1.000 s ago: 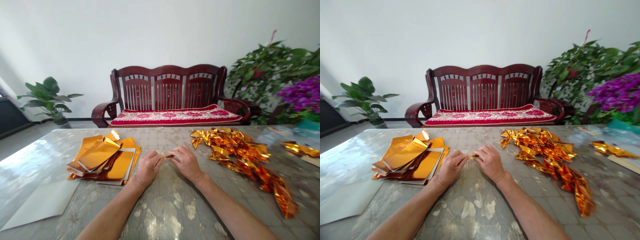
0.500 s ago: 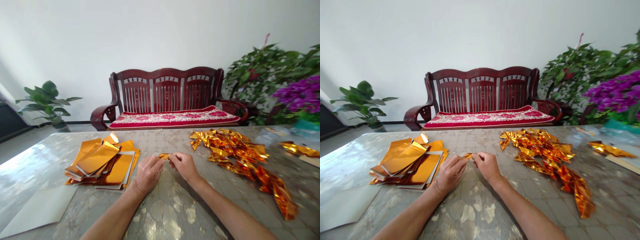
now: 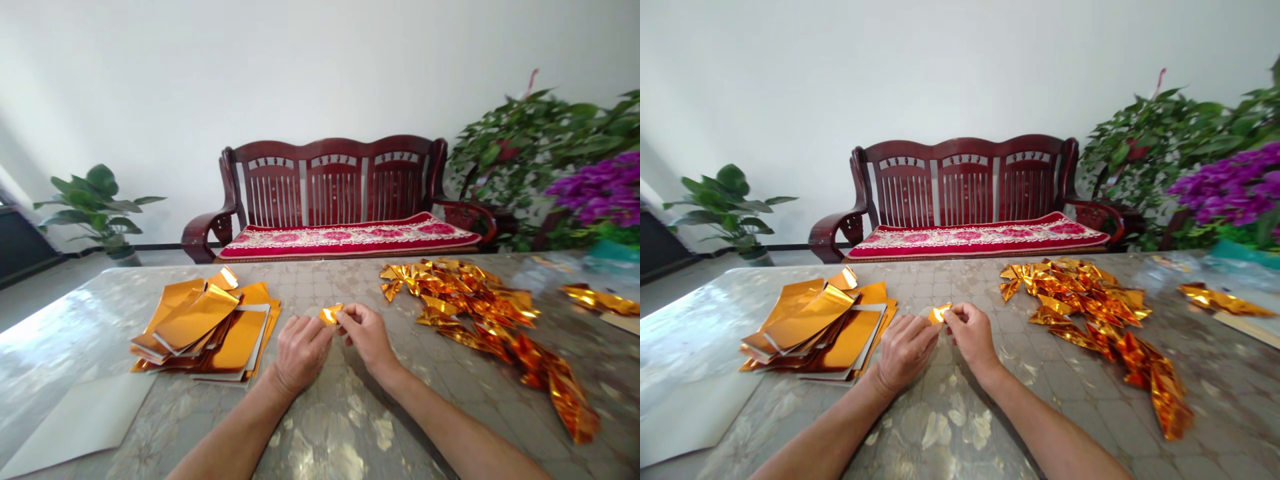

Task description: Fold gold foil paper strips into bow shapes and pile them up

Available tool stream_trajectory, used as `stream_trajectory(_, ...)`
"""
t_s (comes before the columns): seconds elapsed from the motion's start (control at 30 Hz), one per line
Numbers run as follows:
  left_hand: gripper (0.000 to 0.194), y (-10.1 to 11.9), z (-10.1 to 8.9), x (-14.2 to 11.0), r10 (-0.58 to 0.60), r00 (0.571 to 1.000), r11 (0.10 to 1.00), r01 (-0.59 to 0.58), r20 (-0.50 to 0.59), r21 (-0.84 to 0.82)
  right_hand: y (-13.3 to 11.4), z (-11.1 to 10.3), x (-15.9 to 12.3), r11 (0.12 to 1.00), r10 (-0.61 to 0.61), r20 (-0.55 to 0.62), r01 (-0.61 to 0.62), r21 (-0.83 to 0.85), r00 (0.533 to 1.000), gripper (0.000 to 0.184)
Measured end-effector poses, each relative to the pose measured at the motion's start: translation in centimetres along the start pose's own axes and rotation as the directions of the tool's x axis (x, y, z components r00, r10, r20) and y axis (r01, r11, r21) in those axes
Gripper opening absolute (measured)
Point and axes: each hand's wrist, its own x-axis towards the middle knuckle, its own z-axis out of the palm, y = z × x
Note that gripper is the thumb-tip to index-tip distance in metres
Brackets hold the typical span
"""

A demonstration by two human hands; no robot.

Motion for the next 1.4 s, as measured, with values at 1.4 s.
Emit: stream_trajectory(1.4,0.046,-0.7,2.7,0.5,-0.395,0.514,-0.468,0.601,0.762,-0.648,1.6,-1.1,0.9,0.902,-0.294,0.259,0.357,-0.244,0.920,0.016)
